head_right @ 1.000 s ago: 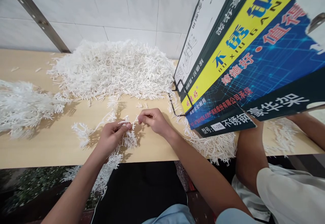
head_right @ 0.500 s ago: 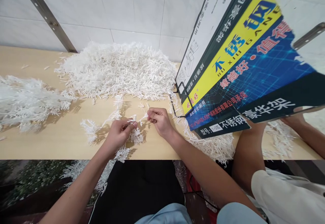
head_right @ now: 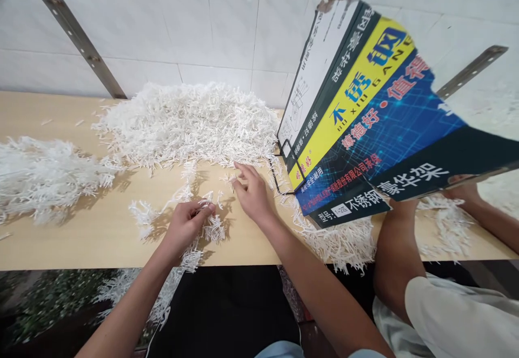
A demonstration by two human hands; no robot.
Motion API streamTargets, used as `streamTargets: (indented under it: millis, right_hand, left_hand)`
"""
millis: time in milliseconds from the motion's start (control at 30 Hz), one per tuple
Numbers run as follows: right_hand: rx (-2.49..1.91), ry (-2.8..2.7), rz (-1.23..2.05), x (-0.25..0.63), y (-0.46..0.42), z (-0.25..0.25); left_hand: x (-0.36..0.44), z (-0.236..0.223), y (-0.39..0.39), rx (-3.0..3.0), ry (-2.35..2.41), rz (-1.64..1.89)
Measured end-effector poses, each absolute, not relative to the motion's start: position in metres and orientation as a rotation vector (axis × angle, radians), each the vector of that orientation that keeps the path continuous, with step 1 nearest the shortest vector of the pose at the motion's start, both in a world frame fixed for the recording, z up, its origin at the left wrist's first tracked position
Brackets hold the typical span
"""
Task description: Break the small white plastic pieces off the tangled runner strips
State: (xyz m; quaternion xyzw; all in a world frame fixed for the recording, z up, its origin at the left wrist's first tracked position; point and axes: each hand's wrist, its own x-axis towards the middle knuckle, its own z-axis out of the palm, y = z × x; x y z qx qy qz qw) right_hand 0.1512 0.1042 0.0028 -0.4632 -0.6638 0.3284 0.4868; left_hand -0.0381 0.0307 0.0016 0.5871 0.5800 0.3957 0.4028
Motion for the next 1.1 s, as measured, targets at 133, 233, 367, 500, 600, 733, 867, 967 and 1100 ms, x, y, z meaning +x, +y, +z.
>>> streamTargets:
  millis: [133,233,367,500,600,733,867,967,1100]
  right_hand:
    - [-0.957,-1.882,0.851,0.146,0.089,0.011]
    - [-0.986,-1.896,1.005,0.145,0.087,0.010]
    - [-1.062,-1.800,1.136,0.146,0.092,0.007]
    - [-1.056,-1.703,1.195,0.148,0.092,0.008]
    - [-1.027,-1.630,1.255,0.149,0.092,0.008]
    - [-0.996,-1.619,1.298,0.152,0.093,0.007]
    - [-0.978,-1.808,1.344,0.151,0.095,0.010]
    - [-1.100,-1.834,1.076,0.146,0.091,0.011]
    - [-1.421,-1.722,0.361,0.140,0.080,0.008]
  left_hand:
    - [-0.037,0.003,0.031,1.483,1.451,1.009]
    - [-0.036,0.004,0.030,1.478,1.444,1.007]
    - [-0.034,0.006,0.030,1.477,1.470,1.025]
    - [-0.032,0.008,0.031,1.520,1.453,1.017]
    - [-0.032,0.007,0.031,1.547,1.445,1.017]
    - [-0.033,0.005,0.031,1.548,1.436,1.030]
    - [-0.036,0.004,0.029,1.463,1.472,1.087]
    - [-0.036,0.006,0.028,1.409,1.502,1.101]
    - [-0.034,0.007,0.028,1.435,1.515,1.074]
